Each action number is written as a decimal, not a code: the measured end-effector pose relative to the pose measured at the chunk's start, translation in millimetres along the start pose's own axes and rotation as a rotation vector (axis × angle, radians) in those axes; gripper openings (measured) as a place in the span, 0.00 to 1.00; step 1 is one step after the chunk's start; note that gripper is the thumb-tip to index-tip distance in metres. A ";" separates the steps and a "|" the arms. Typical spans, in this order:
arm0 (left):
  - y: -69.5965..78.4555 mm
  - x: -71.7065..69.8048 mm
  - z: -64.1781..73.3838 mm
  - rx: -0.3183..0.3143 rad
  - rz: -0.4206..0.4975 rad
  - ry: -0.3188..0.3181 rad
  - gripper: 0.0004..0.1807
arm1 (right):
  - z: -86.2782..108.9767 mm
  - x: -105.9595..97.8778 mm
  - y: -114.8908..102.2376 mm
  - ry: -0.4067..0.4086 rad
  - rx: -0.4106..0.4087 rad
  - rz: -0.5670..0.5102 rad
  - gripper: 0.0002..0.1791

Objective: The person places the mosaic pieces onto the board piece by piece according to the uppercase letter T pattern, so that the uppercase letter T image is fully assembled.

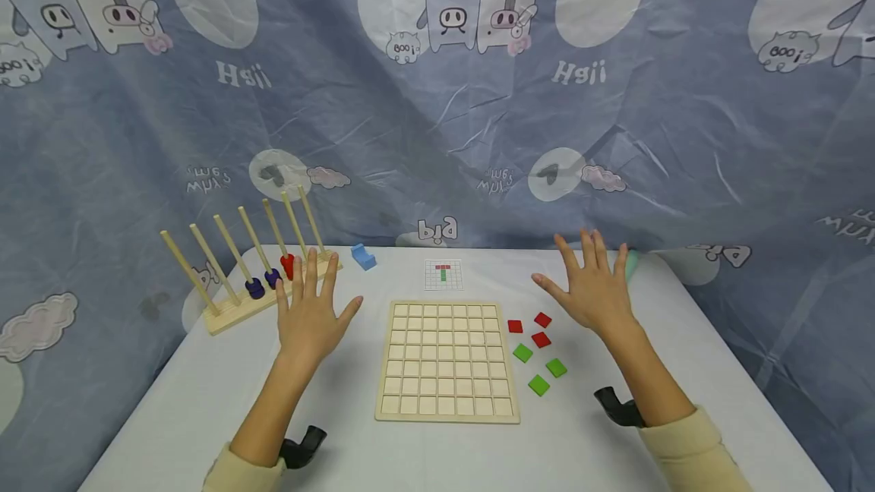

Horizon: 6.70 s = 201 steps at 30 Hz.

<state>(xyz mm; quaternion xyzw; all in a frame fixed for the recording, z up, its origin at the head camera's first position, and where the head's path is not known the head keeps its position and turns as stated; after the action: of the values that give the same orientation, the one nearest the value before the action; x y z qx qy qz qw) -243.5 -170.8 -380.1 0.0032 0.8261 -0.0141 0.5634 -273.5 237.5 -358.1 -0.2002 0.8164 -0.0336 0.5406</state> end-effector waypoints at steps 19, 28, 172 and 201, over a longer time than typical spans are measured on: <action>13.8 64.8 28.9 0.049 0.398 0.180 0.33 | 28.5 70.1 26.2 0.211 0.148 -0.393 0.21; 17.7 121.5 40.8 0.179 0.485 -0.127 0.41 | 37.8 108.1 56.5 0.047 0.280 -0.533 0.23; 12.4 148.2 55.2 0.282 0.536 -0.132 0.40 | 40.1 146.9 25.0 -0.088 0.055 -0.538 0.20; 12.8 145.7 54.2 0.277 0.549 -0.149 0.38 | 43.1 146.3 47.1 -0.100 0.106 -0.491 0.18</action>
<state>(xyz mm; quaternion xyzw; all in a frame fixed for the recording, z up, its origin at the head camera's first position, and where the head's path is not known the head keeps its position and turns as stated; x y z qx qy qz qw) -246.0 -160.9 -535.8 0.3019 0.7409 0.0259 0.5993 -297.6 234.6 -515.9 -0.3650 0.7129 -0.1969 0.5655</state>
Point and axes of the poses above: each hand's wrist, its own z-axis away from the middle knuckle, its own x-axis out of the palm, y = z × x, the point moved 2 cm from there along -z, towards the middle knuckle, and after that the axes turned 13 degrees about -z, right-handed, at the moved point
